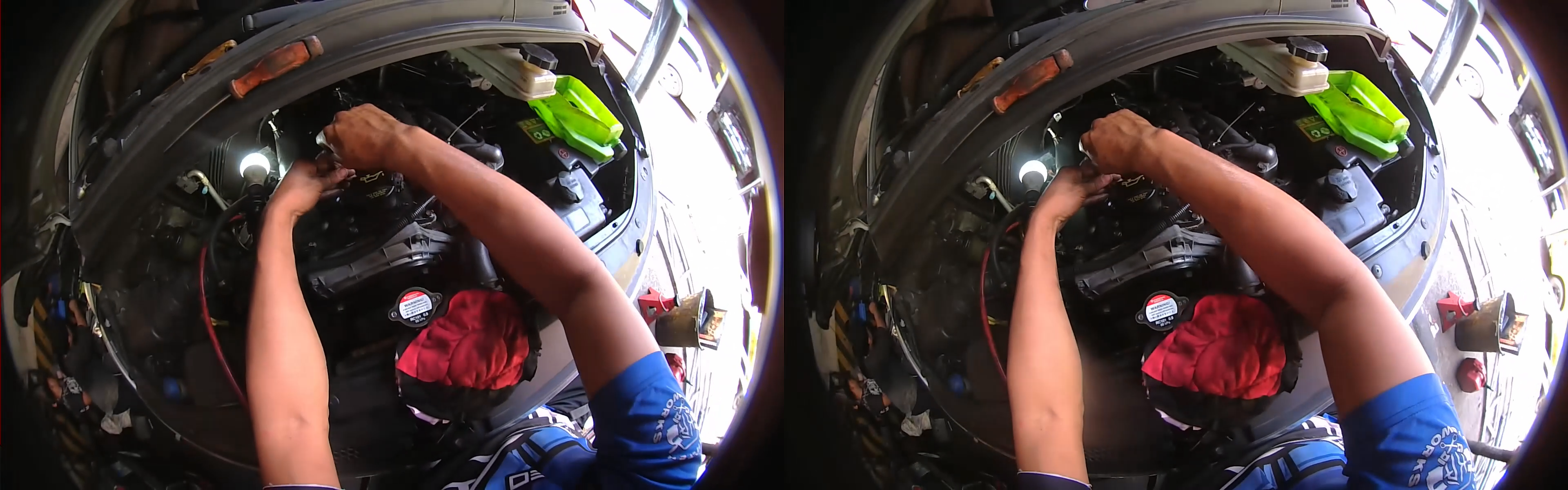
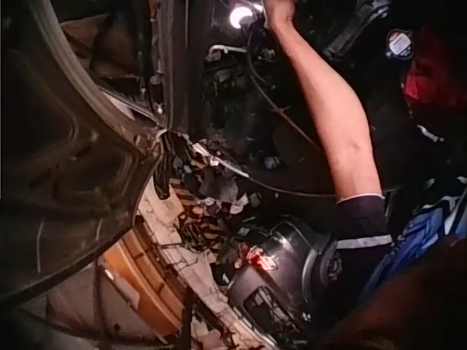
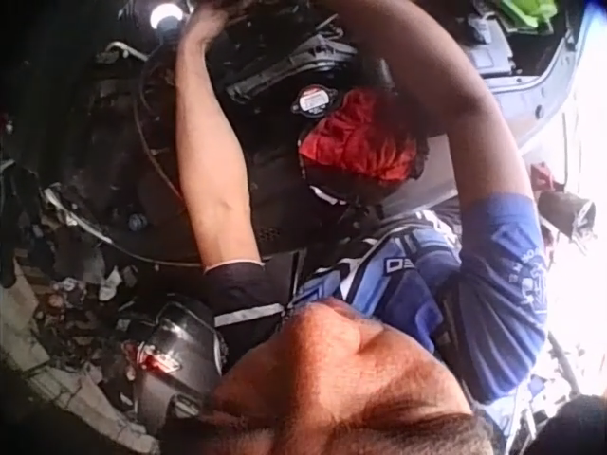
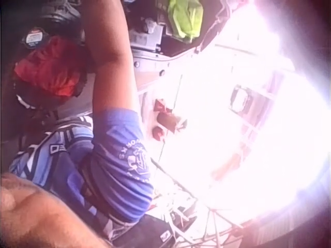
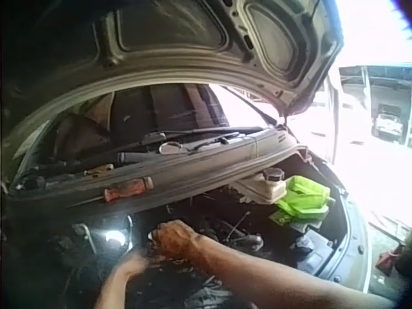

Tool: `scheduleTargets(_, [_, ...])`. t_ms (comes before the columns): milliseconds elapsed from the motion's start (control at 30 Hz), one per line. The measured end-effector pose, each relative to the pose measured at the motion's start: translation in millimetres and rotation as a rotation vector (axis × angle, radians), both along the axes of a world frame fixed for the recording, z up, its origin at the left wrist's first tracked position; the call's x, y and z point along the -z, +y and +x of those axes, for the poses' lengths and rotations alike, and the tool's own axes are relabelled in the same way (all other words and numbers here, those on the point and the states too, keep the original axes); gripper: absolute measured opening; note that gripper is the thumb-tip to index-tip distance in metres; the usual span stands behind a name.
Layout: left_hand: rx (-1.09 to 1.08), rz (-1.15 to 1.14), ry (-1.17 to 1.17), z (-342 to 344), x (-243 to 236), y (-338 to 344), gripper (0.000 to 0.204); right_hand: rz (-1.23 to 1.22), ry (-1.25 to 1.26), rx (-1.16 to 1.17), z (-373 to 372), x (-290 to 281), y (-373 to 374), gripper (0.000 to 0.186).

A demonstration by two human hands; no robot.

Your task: Performing maintenance and repairs on a car engine inside the engine bay.

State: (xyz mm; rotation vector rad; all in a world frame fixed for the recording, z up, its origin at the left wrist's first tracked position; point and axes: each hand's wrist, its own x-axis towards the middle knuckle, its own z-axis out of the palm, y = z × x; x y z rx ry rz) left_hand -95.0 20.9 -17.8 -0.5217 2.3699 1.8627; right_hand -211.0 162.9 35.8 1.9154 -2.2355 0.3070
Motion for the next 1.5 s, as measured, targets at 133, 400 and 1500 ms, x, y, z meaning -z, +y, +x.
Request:
scheduleTargets(133, [-0.054,0.057,-0.004,1.7,-1.9,4.9,0.024,0.076,0.081,-0.072,-0.3,-0.9,0.2,0.027])
scheduleTargets(400, [-0.018,0.003,0.029,3.7,-3.0,2.3,0.028,0.047,0.062,-0.006,5.9,-1.1,-2.9,0.025])
scheduleTargets(1500, [-0.414,-0.257,0.4,-2.3,3.1,39.8,0.027,-0.179,-0.517,0.349,-91.5,24.1,168.2,0.04])
